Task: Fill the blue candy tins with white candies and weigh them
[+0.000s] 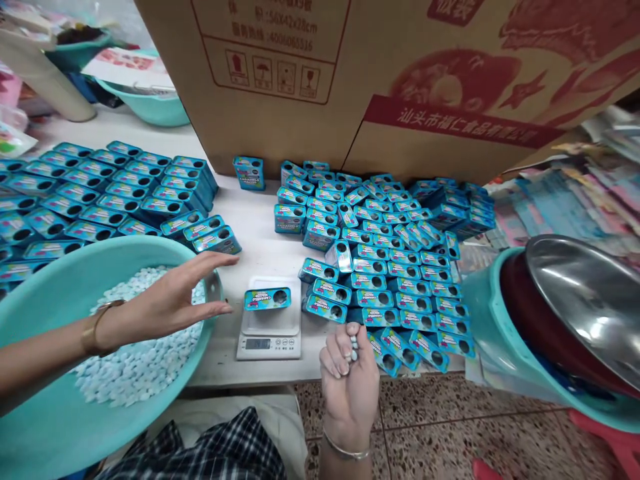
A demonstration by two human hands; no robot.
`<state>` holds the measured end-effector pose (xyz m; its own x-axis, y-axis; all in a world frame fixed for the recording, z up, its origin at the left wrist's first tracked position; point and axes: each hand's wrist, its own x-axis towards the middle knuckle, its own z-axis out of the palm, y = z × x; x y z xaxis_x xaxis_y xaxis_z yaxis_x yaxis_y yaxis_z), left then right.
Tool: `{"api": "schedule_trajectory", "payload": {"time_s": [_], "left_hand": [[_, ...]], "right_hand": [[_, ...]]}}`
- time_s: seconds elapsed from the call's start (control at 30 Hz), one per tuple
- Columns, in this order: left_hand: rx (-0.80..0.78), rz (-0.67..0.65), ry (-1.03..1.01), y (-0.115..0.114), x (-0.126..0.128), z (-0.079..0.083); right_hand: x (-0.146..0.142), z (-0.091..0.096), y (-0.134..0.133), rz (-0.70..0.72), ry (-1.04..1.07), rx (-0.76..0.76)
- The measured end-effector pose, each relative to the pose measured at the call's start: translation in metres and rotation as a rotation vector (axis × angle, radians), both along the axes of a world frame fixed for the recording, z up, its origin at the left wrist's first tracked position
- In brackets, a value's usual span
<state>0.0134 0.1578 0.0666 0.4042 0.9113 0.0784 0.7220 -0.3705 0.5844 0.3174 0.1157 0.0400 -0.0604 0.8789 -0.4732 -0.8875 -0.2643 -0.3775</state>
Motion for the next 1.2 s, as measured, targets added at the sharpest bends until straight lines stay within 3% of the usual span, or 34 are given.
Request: {"api": "schedule_trajectory", "payload": {"time_s": [0.17, 0.33, 0.43, 0.53, 0.6, 0.67, 0.8, 0.9, 1.03, 1.1, 1.2], "left_hand": [[0.014, -0.079, 0.054, 0.002, 0.027, -0.002], [0.056, -0.134, 0.307, 0.004, 0.065, -0.007], [0.094, -0.106, 0.358, 0.020, 0.065, 0.003], [0.224, 0.029, 0.343, 0.058, 0.039, 0.026], [0.304, 0.121, 0.372, 0.097, 0.016, 0.039], [0.313, 0.192, 0.495, 0.140, -0.003, 0.042], [0.261, 0.268, 0.629, 0.210, -0.023, 0.018], [0.278, 0.311, 0.646, 0.234, -0.029, -0.002], [0.303, 0.393, 0.636, 0.229, -0.035, -0.002], [0.291, 0.383, 0.626, 0.210, -0.036, 0.006], [0.260, 0.217, 0.649, 0.164, -0.032, 0.014]], "right_hand": [[-0.010, 0.006, 0.011, -0.017, 0.003, 0.022], [-0.021, 0.013, 0.015, 0.043, 0.038, 0.073], [-0.019, 0.015, 0.008, 0.058, 0.051, 0.081], [-0.008, 0.009, -0.002, 0.030, 0.045, 0.067], [0.001, 0.001, -0.007, 0.013, 0.036, 0.055], [0.009, -0.011, -0.011, 0.020, 0.032, 0.050], [0.024, -0.040, -0.011, 0.078, 0.053, 0.072], [0.035, -0.055, -0.009, 0.112, 0.066, 0.098], [0.037, -0.054, -0.005, 0.062, 0.077, 0.080], [0.031, -0.046, -0.003, 0.030, 0.078, 0.061], [0.013, -0.031, -0.001, 0.034, 0.091, 0.034]]}}
